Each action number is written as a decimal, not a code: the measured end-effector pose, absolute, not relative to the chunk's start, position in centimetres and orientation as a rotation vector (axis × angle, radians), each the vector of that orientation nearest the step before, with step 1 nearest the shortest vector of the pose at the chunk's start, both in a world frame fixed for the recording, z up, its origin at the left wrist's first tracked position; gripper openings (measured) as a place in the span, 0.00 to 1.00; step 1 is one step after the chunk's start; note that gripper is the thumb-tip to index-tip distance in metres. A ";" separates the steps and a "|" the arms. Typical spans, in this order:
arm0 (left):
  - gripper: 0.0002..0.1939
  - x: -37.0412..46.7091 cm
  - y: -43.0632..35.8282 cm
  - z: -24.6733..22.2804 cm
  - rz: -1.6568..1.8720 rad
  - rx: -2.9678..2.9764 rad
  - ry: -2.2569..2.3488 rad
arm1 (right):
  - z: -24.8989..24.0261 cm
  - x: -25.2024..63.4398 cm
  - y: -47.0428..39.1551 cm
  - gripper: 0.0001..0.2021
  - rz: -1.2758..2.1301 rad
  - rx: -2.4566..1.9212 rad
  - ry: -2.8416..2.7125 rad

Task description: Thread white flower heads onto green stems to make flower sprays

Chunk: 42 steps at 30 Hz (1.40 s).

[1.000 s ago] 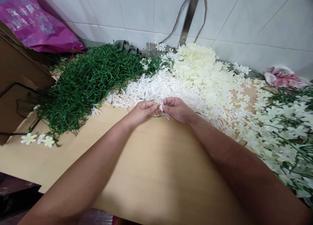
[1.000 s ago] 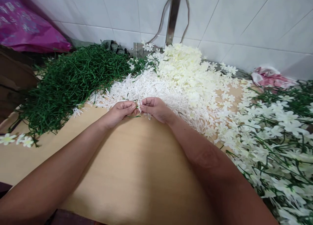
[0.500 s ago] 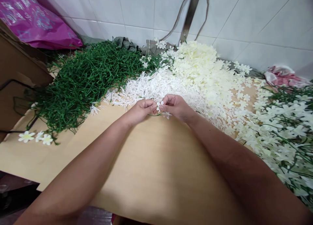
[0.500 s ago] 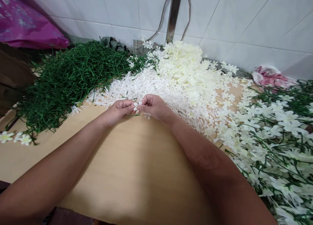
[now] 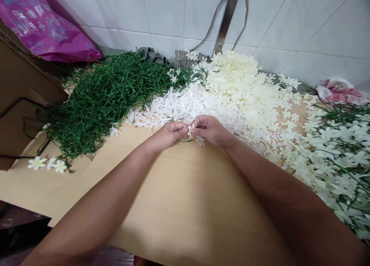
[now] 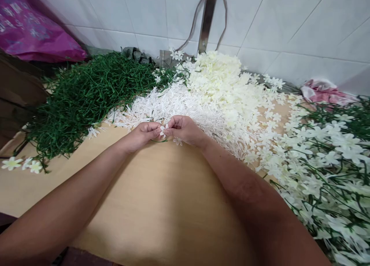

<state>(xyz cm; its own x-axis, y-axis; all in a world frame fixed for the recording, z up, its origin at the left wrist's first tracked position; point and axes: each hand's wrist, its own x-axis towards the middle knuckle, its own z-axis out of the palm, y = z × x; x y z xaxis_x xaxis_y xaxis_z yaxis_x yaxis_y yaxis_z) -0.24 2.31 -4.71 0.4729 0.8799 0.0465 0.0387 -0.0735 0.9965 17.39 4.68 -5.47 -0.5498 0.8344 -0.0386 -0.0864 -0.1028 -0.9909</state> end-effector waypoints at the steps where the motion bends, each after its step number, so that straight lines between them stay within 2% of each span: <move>1: 0.24 -0.2 2.3 -4.6 0.841 1.505 0.847 | -5.6 17.4 4.7 0.22 1.738 -0.852 -1.492; 13: 0.26 -0.1 2.0 -4.8 0.740 1.553 0.883 | -5.9 17.4 4.8 0.22 1.812 -0.830 -1.503; 22: 0.22 0.1 1.9 -5.1 0.764 1.580 0.930 | -6.4 17.1 4.7 0.20 1.772 -0.797 -1.538; 37: 0.25 0.1 1.9 -4.0 0.802 1.411 0.937 | -5.8 17.4 4.9 0.20 1.912 -0.789 -1.407; 42: 0.26 0.4 1.9 -4.4 0.817 1.453 1.010 | -6.0 16.9 4.8 0.21 1.795 -0.789 -1.405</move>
